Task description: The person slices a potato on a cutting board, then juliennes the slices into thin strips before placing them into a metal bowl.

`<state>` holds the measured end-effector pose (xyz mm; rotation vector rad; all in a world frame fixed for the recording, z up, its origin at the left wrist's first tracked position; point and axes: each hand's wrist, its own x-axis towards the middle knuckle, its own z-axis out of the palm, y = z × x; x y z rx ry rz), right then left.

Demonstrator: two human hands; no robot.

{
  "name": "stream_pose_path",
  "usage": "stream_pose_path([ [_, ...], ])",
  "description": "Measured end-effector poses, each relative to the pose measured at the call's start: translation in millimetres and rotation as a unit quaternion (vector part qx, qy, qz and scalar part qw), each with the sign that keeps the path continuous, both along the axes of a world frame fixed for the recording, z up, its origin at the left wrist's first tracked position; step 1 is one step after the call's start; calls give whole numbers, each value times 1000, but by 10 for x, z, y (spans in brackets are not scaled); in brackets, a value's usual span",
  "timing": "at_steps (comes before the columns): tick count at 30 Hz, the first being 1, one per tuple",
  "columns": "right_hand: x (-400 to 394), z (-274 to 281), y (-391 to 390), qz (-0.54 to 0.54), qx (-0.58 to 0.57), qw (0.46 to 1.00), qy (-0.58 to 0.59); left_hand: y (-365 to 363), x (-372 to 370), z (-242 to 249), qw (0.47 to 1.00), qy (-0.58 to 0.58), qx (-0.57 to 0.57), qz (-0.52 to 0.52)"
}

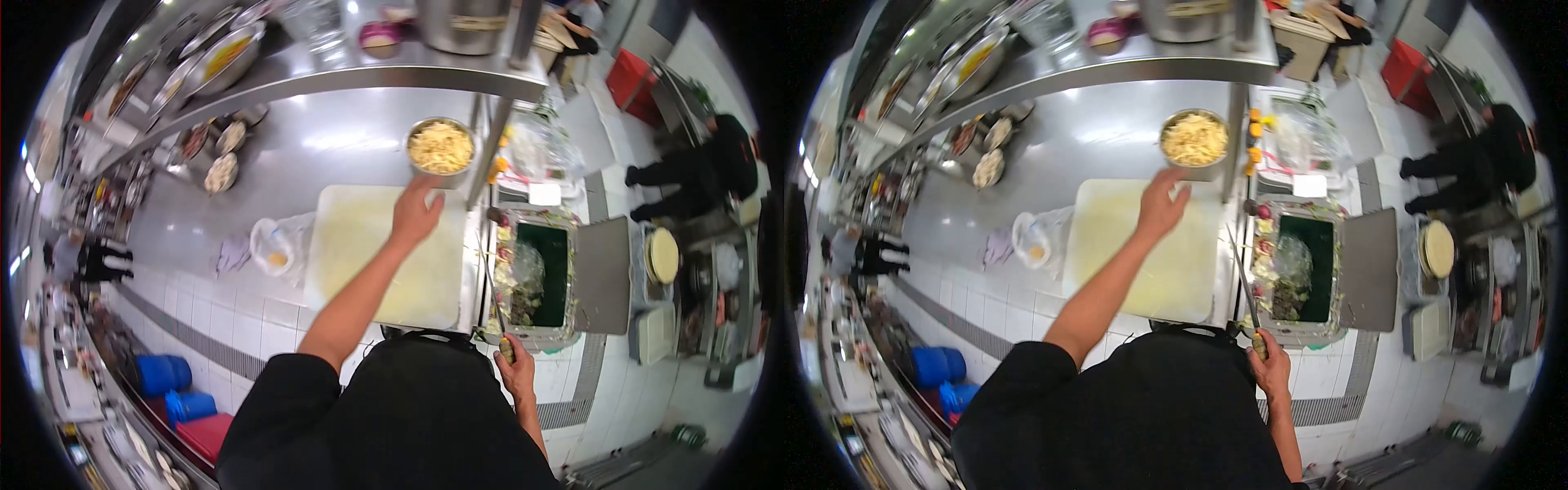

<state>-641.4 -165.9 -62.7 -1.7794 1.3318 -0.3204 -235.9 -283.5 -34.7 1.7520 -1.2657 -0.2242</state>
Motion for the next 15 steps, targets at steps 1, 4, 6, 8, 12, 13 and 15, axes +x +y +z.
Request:
stream_pose_path([
  [1, 109, 40, -56, 31, -9, 999, -1, 309, -85, 128, 999, 22, -39, 3],
  [4, 389, 56, -224, 123, -75, 989, -22, 1115, 313, -29, 972, 29, -164, 165],
  [6, 610, 103, -322, 163, -96, 982, -23, 1679, 833, 49, 928, 8, -157, 338],
  [8, 948, 246, -418, 209, -97, 972, 36, 2162, 1482, -32, 883, -15, -97, 458],
  [12, 1669, 222, -598, 239, -154, 955, 85, 2712, 2136, -576, 857, -53, 279, 431],
  [13, 1832, 166, -649, 246, -194, 947, 74, 2812, 2270, -874, 841, 44, 319, 435],
  [15, 2056, 65, -776, 258, -260, 930, 6, 3002, 2393, -1751, 874, -27, 228, 429],
])
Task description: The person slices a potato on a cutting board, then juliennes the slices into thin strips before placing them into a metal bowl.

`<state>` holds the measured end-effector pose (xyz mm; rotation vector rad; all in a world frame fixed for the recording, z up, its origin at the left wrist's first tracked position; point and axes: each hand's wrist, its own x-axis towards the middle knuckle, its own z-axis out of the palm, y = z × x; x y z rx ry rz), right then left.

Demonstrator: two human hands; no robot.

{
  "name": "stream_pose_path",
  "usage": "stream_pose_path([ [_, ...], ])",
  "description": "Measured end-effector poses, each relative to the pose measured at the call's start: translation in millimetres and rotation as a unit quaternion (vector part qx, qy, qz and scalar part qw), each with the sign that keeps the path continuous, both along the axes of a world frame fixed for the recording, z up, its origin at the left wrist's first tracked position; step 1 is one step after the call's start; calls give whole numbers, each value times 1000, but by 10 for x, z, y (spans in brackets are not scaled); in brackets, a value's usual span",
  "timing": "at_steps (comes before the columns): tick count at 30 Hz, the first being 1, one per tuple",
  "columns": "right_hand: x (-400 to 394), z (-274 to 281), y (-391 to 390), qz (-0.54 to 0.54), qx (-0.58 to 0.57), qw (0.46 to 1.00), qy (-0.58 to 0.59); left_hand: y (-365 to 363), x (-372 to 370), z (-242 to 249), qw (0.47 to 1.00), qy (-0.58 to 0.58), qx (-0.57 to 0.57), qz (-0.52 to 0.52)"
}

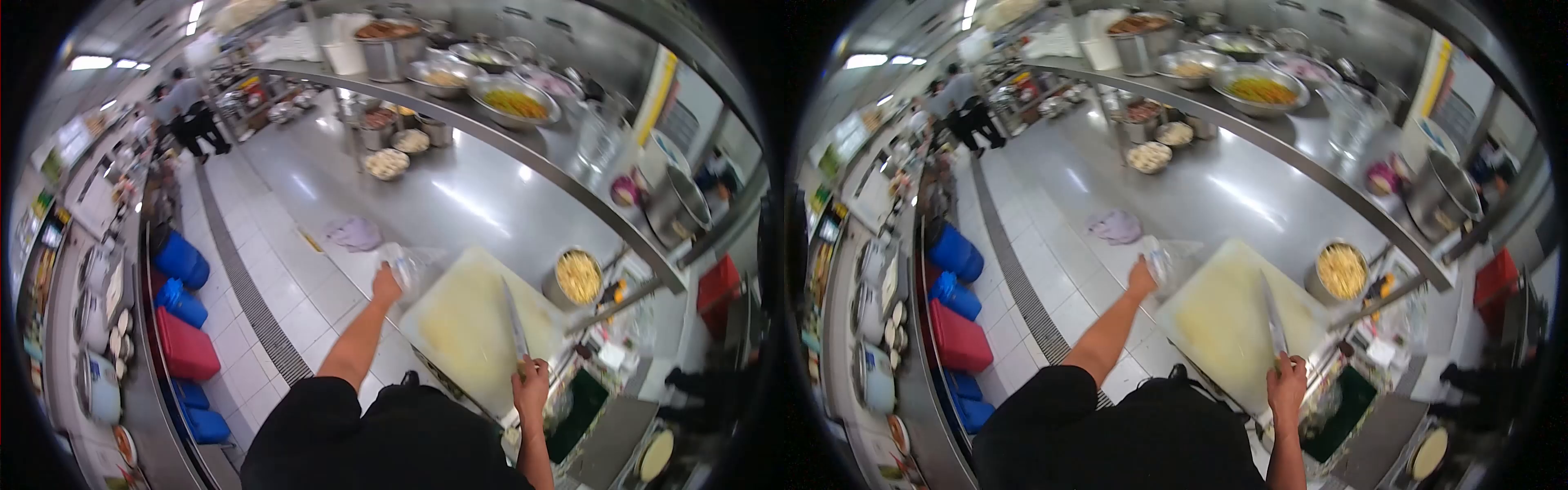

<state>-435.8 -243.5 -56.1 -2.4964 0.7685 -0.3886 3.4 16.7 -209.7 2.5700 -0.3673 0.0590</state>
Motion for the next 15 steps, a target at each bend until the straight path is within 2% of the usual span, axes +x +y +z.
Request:
stream_pose_path([
  [1, 149, -12, -33, 6, -34, 997, -63, 0, -103, -59, 997, -47, -57, 21],
  [2, 266, 49, -25, 5, -4, 998, -57, 6, -73, -64, 1000, 12, -15, -1],
  [3, 394, 38, -4, 18, -6, 998, -63, -1, -42, -104, 999, -8, 10, -36],
  [4, 498, 10, 17, 26, 85, 994, -61, -37, -13, -134, 996, -25, 36, -72],
  [5, 586, -9, 23, 33, 175, 982, -56, -124, -208, 283, 997, 50, -33, -50],
  [6, 674, 16, 66, 55, 231, 971, -28, -235, -515, 945, 987, 122, -103, -30],
  [7, 772, 35, 158, 62, 229, 971, -31, -308, -670, 1158, 970, 174, -152, -70],
  [9, 925, 38, 316, 34, 419, 900, -114, -518, -970, 1128, 916, 258, -255, -170],
  [10, 997, -6, 318, 45, 477, 868, -132, -615, -1210, 1296, 870, 328, -287, -231],
  [11, 1037, 3, 330, 46, 476, 869, -131, -719, -1452, 1369, 855, 314, -293, -290],
  [12, 1074, 36, 344, 17, 571, 808, -144, -818, -1680, 1414, 836, 298, -299, -350],
  [13, 1083, 46, 336, -14, 658, 737, -156, -902, -1883, 1461, 801, 362, -308, -365],
  [14, 1061, -106, 254, -13, 653, 742, -150, -964, -2024, 1514, 761, 422, -314, -380],
  [15, 976, -199, 173, -15, 650, 744, -153, -991, -2103, 1585, 759, 422, -315, -384],
])
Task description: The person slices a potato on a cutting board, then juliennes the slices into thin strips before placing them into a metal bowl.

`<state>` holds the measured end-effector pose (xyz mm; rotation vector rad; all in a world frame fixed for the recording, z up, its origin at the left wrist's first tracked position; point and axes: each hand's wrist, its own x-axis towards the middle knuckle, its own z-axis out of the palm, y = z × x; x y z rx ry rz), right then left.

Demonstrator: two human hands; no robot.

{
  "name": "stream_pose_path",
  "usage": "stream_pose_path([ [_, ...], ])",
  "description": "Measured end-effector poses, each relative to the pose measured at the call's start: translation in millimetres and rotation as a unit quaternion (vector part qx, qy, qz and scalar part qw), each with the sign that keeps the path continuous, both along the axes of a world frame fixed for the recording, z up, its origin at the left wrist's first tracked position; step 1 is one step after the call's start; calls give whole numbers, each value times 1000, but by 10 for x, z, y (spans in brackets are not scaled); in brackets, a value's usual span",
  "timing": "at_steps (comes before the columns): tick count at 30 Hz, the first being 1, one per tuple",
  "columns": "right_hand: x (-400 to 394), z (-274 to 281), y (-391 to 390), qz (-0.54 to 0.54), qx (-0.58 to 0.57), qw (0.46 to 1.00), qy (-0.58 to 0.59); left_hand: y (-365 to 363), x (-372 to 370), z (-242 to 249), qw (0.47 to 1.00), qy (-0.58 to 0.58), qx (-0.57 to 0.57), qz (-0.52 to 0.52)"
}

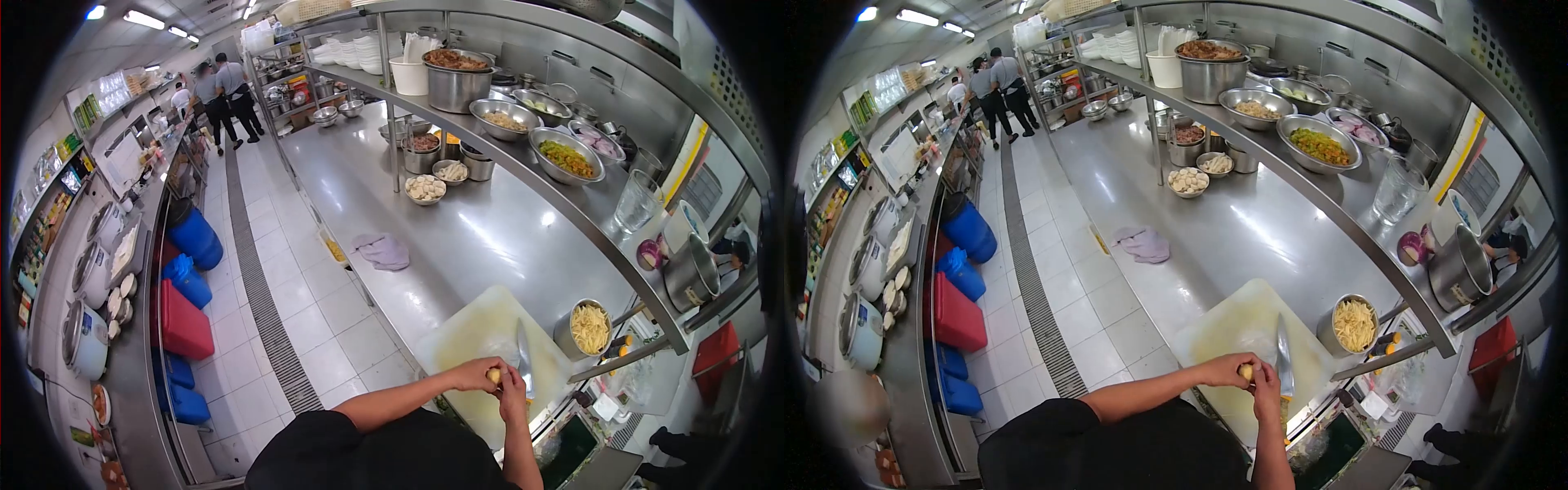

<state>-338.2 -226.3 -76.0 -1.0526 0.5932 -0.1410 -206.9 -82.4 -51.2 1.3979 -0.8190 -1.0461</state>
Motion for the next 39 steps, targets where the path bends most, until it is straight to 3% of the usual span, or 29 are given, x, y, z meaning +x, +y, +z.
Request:
stream_pose_path([
  [2, -157, -116, -139, -9, -146, 989, -3, -52, -105, 73, 995, -84, 20, -50],
  [4, -424, 30, -212, -130, -104, 986, -1, -83, -134, 143, 994, -68, -36, -82],
  [6, -829, 44, -527, -199, -90, 973, 80, -45, -104, 333, 986, 97, -13, -131],
  [7, -1076, -35, -748, -161, -69, 984, -13, -28, -92, 341, 986, 97, -14, -133],
  [9, -1579, 304, -1054, -85, -40, 995, 27, -21, -73, 335, 984, 120, 25, -133],
  [11, -2078, 283, -1621, -47, -145, 972, 177, -39, -100, 244, 984, 124, 49, -118],
  [13, -2383, 398, -1929, -113, -316, 931, 147, -42, -150, 197, 984, 128, 73, -100],
  [14, -2513, 100, -2305, -248, -289, 919, 101, -44, -168, 196, 984, 127, 79, -100],
  [15, -2604, -182, -2583, -380, -320, 865, 76, -49, -189, 190, 983, 126, 85, -99],
  [16, -2614, -111, -2600, -381, -321, 864, 75, -59, -211, 169, 983, 125, 85, -100],
  [18, -2611, 107, -2622, -366, -533, 742, 174, -84, -228, 131, 986, 123, 80, -81],
  [19, -2584, 141, -2562, -355, -574, 707, 211, -86, -230, 109, 986, 121, 79, -78],
  [20, -2494, 124, -2462, -353, -575, 708, 208, -84, -235, 83, 989, 123, 66, -51],
  [22, -2237, -18, -2135, -258, -516, 789, 210, -58, -229, 72, 990, 126, 53, -20],
  [24, -1856, -471, -1597, -174, -484, 849, 121, -11, -204, 81, 984, 160, 53, 62],
  [25, -1606, -190, -1071, -99, -561, 805, 168, -7, -188, 61, 984, 160, 52, 66],
  [27, -1347, -173, -486, -7, -535, 821, 198, 6, -107, -39, 961, 213, 113, 132],
  [28, -1297, -267, -338, 20, -577, 797, 177, 34, -67, -105, 961, 212, 112, 137],
  [33, -1132, -25, -135, 19, -574, 782, 243, 163, 42, -356, 912, 352, 37, 209],
  [37, -981, 127, -109, 50, -571, 766, 293, 195, 45, -352, 897, 380, 4, 223],
  [39, -966, 23, -171, 28, -623, 736, 264, 196, 25, -286, 899, 335, -26, 281],
])
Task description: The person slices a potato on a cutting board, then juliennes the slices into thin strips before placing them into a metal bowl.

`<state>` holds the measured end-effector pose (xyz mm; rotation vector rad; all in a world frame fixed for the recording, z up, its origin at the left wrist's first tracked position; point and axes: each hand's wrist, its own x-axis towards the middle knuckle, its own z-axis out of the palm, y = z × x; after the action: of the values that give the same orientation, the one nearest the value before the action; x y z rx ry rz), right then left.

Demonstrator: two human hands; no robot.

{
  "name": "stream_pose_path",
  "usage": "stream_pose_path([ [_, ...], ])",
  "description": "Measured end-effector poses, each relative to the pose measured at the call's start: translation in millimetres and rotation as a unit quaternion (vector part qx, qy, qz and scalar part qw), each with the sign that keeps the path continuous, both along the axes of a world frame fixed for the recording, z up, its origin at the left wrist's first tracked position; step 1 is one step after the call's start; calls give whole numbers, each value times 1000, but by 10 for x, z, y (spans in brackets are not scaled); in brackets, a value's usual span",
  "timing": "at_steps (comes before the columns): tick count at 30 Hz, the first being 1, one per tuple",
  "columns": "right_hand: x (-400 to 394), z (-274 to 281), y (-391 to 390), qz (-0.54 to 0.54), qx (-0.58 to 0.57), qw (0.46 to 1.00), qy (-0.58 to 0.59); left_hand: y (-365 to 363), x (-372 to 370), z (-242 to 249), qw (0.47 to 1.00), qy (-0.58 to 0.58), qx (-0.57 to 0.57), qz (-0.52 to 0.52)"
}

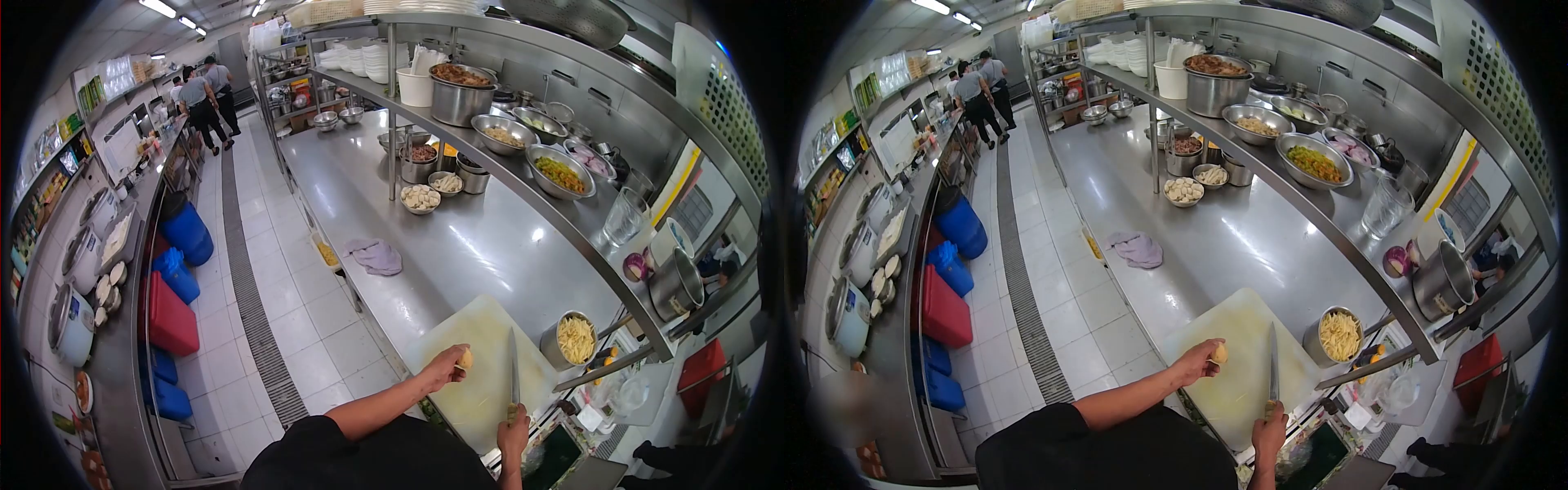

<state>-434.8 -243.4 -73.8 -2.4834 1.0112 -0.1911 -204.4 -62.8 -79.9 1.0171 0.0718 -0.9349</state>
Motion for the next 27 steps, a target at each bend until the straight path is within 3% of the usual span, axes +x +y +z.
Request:
stream_pose_path([
  [1, -18, -11, -30, 1, -2, 1000, 0, 6, 34, 40, 1000, 0, -2, 1],
  [3, -91, -3, -63, -2, 183, 980, -74, 43, 107, 103, 997, -16, -51, 61],
  [4, -118, 64, -39, -5, 183, 981, -71, 65, 160, 129, 997, -13, -52, 59],
  [7, -186, 188, 102, 67, 361, 930, 19, 134, 319, 197, 988, -17, -127, 87],
  [9, -251, 95, 198, 178, 317, 930, 60, 134, 388, 251, 983, -21, -146, 112],
  [10, -316, -81, 204, 175, 317, 930, 60, 134, 402, 304, 983, -18, -142, 117],
  [12, -486, -596, 164, 248, 333, 908, -50, 112, 416, 305, 983, -17, -144, 115],
  [13, -541, -486, 170, 248, 333, 908, -49, 108, 419, 296, 983, -17, -146, 115],
  [15, -755, -157, 169, 68, 407, 911, 8, 107, 417, 267, 984, -11, -142, 105],
  [16, -871, -149, 98, 67, 407, 911, 9, 104, 413, 261, 986, -8, -140, 95],
  [18, -1218, -239, -102, -3, 271, 947, 173, 98, 389, 257, 987, -11, -129, 98],
  [19, -1326, -236, -62, -4, 271, 947, 175, 99, 371, 237, 988, -14, -117, 99],
  [21, -1475, -259, 93, -190, 294, 928, -128, 99, 388, 204, 991, -6, -116, 72],
  [23, -1501, -283, 161, -191, 258, 926, -200, 53, 398, 172, 992, 0, -117, 44],
  [25, -1470, -221, 186, -103, 149, 975, -127, -21, 370, 199, 993, -5, -111, 30],
  [26, -1443, -192, 191, -105, 149, 975, -129, -55, 355, 211, 993, -6, -111, 28],
  [27, -1319, -25, 223, -34, 69, 989, -129, -84, 337, 238, 994, -12, -107, 20],
])
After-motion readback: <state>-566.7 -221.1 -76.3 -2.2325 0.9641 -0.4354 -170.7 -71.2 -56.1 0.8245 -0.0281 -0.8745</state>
